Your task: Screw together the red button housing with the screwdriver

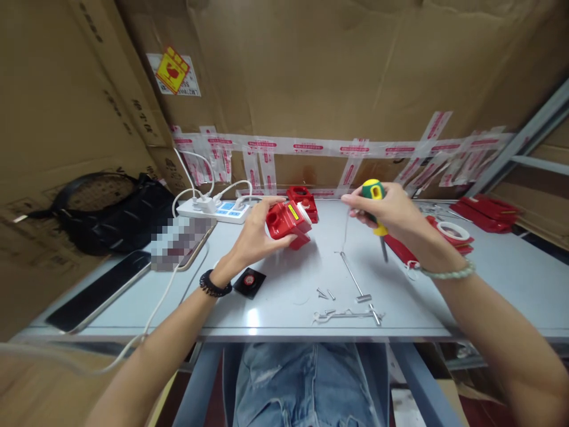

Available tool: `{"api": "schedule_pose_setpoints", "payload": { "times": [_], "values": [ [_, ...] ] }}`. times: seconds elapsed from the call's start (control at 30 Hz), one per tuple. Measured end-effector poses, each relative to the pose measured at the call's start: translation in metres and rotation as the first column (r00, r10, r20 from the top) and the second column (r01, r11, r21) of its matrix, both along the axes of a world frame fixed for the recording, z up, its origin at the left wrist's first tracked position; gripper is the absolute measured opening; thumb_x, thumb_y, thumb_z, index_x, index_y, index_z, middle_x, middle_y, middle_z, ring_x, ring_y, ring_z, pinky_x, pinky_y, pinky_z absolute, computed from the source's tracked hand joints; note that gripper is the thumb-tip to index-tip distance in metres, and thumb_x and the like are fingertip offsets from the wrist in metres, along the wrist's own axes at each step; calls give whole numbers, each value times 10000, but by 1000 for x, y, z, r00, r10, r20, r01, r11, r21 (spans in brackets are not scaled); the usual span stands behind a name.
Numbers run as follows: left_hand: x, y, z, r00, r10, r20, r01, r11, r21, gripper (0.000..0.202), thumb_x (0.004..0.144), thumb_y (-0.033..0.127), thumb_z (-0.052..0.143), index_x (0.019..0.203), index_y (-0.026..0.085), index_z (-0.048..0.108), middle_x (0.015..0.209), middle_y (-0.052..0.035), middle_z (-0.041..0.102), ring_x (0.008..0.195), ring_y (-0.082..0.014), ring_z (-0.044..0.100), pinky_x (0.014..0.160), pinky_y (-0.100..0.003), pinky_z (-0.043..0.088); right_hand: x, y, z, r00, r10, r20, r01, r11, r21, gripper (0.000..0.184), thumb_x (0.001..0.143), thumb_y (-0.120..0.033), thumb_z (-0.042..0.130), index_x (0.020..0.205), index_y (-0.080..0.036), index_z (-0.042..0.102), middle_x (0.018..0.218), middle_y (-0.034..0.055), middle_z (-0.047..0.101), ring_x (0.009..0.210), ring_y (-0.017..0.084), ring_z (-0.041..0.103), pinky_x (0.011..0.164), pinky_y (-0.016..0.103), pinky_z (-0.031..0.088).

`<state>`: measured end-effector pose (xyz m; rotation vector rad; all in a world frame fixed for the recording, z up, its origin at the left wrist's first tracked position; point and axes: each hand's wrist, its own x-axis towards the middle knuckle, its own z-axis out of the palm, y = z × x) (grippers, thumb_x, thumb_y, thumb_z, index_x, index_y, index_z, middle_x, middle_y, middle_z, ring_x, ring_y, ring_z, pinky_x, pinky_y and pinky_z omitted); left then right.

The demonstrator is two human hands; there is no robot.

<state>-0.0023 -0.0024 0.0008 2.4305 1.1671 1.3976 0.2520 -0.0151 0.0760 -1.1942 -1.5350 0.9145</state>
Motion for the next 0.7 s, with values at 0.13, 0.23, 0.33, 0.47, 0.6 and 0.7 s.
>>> {"api": "schedule_pose_setpoints", "payload": {
  "times": [0.13, 0.23, 0.33, 0.47, 0.6, 0.7],
  "values": [
    [2, 0, -1, 1000, -12, 4, 12, 999, 51, 668, 632, 309, 781, 1195, 197, 439, 1155, -91, 568, 1017, -235, 574, 906, -414, 475, -13, 13, -14, 981, 128, -148, -150, 977, -153, 292, 587, -332, 826, 627, -155, 597, 607, 28, 629, 470, 63, 500, 311, 165, 302],
    [5, -2, -2, 1000, -26, -10, 27, 994, 107, 682, 644, 349, 782, 1207, 195, 430, 1178, -100, 555, 1056, -244, 563, 923, -420, 472, -17, 16, -19, 951, 174, -255, -239, 937, -253, 283, 586, -319, 826, 608, -144, 604, 632, 31, 622, 489, 53, 494, 300, 148, 281],
    [10, -5, -3, 999, -46, -28, 50, 986, 157, 714, 652, 345, 785, 1239, 191, 410, 1210, -118, 540, 1102, -258, 548, 940, -427, 469, -16, 15, -23, 931, 203, -302, -293, 911, -291, 243, 600, -290, 816, 623, -121, 643, 669, 37, 625, 514, 43, 494, 311, 129, 293],
    [13, -7, -4, 997, -72, -36, 79, 969, 232, 781, 637, 312, 804, 1284, 193, 384, 1236, -132, 536, 1144, -267, 538, 962, -432, 467, -10, 15, -29, 933, 205, -295, -292, 912, -287, 186, 631, -250, 785, 649, -104, 672, 736, 71, 665, 544, 48, 498, 321, 129, 290],
    [12, -3, -7, 993, -116, -3, 114, 970, 216, 819, 622, 309, 817, 1303, 200, 373, 1263, -135, 519, 1167, -267, 537, 966, -424, 477, -6, 19, -33, 941, 135, -309, -229, 928, -292, 138, 628, -187, 771, 701, -115, 679, 765, 90, 700, 576, 68, 515, 350, 155, 296],
    [10, 0, -9, 989, -148, 23, 142, 975, 170, 815, 625, 308, 813, 1302, 215, 369, 1272, -119, 501, 1157, -257, 550, 969, -416, 483, -6, 20, -36, 942, 105, -320, -204, 934, -294, 163, 634, -180, 769, 767, -128, 689, 824, 91, 720, 626, 86, 554, 394, 184, 324]
  ]
}}
